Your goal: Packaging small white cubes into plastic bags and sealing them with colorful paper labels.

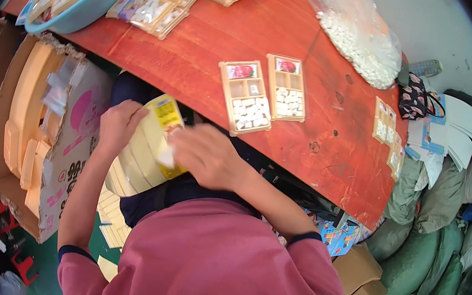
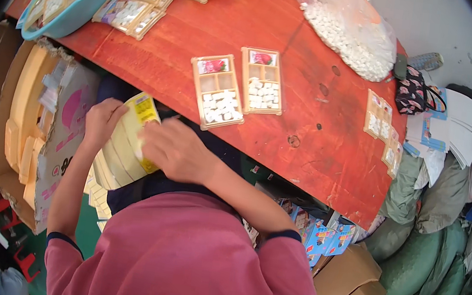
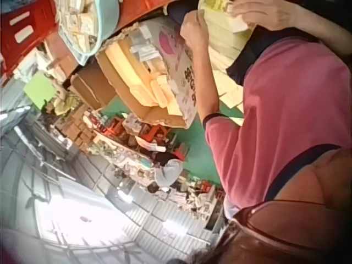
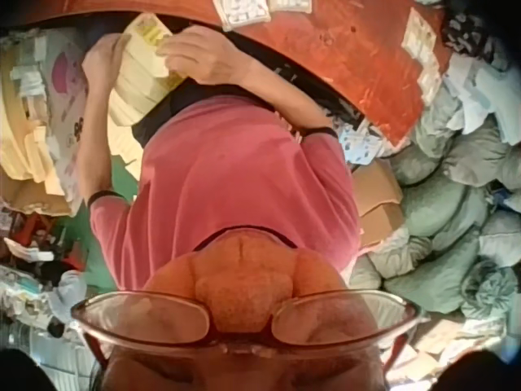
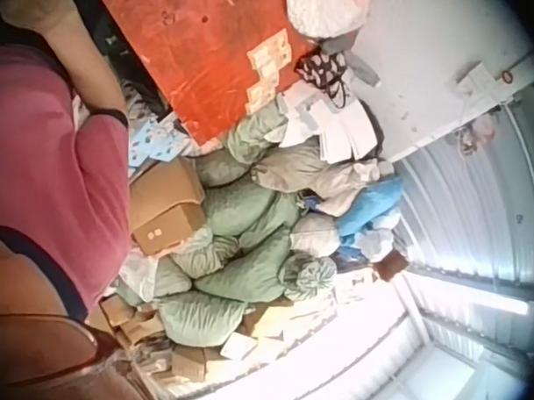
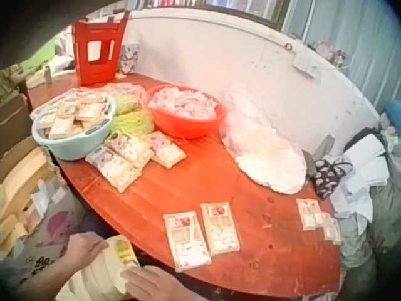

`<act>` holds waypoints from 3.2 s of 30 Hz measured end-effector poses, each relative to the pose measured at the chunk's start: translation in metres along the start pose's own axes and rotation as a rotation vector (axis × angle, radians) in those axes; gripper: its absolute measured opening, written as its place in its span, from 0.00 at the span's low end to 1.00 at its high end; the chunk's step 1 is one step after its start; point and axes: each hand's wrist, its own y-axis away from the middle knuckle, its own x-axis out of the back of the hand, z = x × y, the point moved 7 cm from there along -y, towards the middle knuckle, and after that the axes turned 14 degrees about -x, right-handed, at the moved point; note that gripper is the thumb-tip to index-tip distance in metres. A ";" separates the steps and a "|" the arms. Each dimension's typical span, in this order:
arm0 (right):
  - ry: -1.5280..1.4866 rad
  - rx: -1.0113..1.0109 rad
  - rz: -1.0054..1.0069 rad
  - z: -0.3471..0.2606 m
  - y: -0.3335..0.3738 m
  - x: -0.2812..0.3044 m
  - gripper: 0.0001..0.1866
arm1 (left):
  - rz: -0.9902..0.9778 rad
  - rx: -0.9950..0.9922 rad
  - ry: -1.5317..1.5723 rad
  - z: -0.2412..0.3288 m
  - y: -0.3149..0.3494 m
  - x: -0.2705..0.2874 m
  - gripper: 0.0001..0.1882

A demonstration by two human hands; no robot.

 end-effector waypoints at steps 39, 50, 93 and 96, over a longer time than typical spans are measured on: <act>-0.639 -1.160 0.414 0.166 0.005 0.114 0.11 | 0.231 0.380 1.299 0.104 -0.089 -0.046 0.23; -0.080 -1.196 0.389 0.154 0.015 0.106 0.17 | 0.176 0.411 0.912 0.074 -0.094 -0.057 0.17; -0.905 -1.236 0.293 0.124 0.008 0.019 0.14 | 0.604 0.700 1.690 0.073 -0.002 -0.063 0.09; -1.162 -1.392 0.234 0.120 0.011 0.010 0.08 | 0.617 0.663 1.762 0.081 -0.007 -0.053 0.09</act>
